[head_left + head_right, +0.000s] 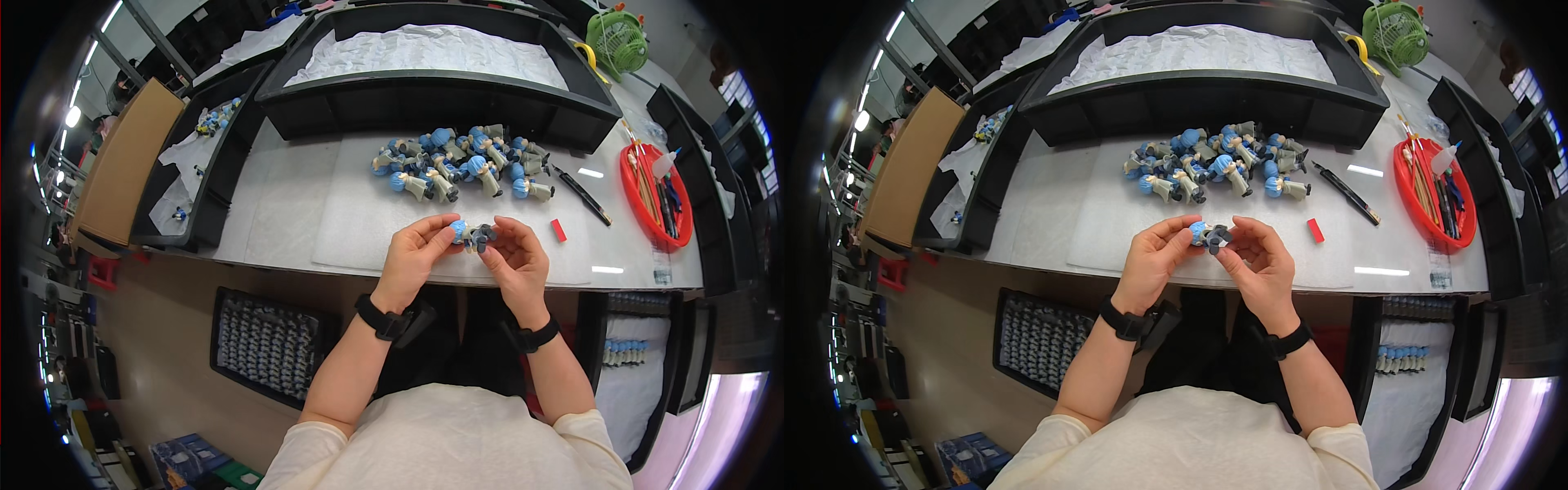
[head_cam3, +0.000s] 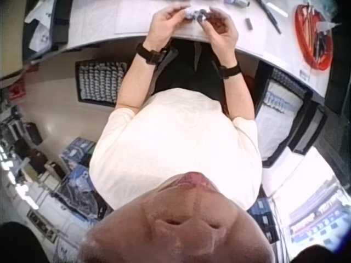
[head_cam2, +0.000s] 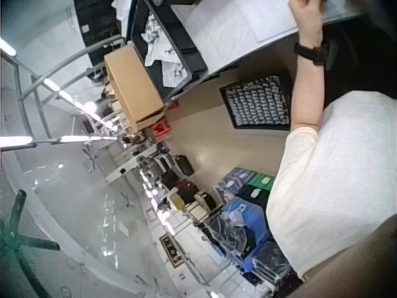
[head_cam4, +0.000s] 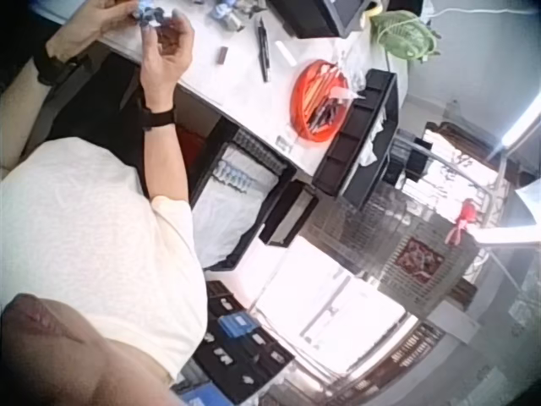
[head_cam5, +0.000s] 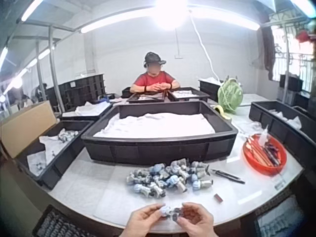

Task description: Assembling small blue-haired figurines by attaching heads to bodies and arranging them in organized trays.

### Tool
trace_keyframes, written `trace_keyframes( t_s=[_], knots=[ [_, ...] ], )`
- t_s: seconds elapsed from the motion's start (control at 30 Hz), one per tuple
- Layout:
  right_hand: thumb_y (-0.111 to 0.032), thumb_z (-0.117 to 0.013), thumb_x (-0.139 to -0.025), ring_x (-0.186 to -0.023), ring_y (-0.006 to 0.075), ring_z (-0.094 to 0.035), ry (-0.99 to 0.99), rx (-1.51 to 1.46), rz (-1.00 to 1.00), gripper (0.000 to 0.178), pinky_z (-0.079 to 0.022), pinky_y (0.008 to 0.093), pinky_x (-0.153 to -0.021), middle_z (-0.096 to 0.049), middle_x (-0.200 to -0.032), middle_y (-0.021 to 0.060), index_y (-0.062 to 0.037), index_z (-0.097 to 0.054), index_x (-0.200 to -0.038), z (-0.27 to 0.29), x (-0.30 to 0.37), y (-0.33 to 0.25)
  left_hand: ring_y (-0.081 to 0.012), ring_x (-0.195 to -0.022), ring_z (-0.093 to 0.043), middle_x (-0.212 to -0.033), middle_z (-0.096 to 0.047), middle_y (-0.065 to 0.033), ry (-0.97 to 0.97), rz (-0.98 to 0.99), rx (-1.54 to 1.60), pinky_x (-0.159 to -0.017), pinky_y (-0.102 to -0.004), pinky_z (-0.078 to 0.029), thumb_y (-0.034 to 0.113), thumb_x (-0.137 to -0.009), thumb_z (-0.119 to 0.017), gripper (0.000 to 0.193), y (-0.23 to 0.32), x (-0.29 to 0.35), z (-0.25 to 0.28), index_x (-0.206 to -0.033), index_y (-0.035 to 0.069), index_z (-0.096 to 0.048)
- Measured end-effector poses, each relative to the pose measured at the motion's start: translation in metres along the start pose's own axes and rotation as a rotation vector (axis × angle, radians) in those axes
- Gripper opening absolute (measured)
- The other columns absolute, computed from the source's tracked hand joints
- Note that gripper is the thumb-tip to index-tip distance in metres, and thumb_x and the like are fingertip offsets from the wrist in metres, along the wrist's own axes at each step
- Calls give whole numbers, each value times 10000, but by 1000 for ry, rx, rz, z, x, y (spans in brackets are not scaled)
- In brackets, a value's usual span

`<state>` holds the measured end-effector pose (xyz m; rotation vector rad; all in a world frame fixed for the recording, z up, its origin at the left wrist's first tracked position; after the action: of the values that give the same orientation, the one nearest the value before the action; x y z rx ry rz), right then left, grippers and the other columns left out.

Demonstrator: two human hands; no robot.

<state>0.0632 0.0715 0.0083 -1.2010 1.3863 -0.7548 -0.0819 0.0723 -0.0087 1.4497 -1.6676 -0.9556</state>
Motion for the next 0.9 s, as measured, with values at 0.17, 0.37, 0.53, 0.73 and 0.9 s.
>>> trace_keyframes(
  t_s=[0.17, 0.37, 0.53, 0.73, 0.9],
  knots=[
    [26, -610, -784, -845, 114, -549, -5, 10, -30, 359, -473, 225, -728, -538, -953, 59, 5, -491, -1122, 1, -1, 0, -130, -841, -591, -965, -608, -105, 7, 13, -3, -784, -237, -490, 70, -868, -525, 255, -1, 0, 0, -1093, -49, -530],
    [-36, -460, -886, -793, 115, -544, -26, -82, -97, 234, -460, 222, -670, -546, -928, 74, 11, -498, -1112, 3, -3, 2, -158, -977, -554, -1084, -568, -119, 4, -112, 19, -880, -291, -442, 20, -856, -516, 261, 5, 3, 2, -1113, -16, -504],
    [-74, -431, -905, -782, 110, -539, -18, -79, -110, 230, -457, 226, -678, -555, -936, 76, 9, -512, -1103, 2, -3, 3, -153, -994, -542, -1131, -546, -119, 3, -188, 46, -897, -286, -424, -27, -822, -542, 291, 7, 7, 5, -1109, -1, -505],
    [-84, -529, -858, -811, 114, -559, -11, 14, -94, 237, -457, 223, -682, -578, -988, 93, 12, -537, -1074, -2, 1, -1, -131, -990, -535, -1120, -558, -99, 5, -227, 87, -866, -241, -422, -94, -783, -536, 327, 8, 10, 2, -1097, -7, -525],
    [-52, -614, -761, -720, 127, -578, -98, 260, 1, 217, -462, 235, -616, -620, -880, 86, -13, -607, -975, -4, -2, -5, -166, -1019, -526, -1168, -526, -127, -17, -229, 9, -895, -283, -410, -117, -775, -516, 362, 3, 11, 7, -1121, -12, -513]
  ],
)
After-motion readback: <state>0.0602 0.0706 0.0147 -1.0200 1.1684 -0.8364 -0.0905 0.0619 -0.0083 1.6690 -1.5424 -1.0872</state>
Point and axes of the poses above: each hand's wrist, its own x-axis away from the middle knuckle, its own z-axis out of the back of the hand, y = z × x, the point moved 7 cm from there along -x, towards the middle knuckle
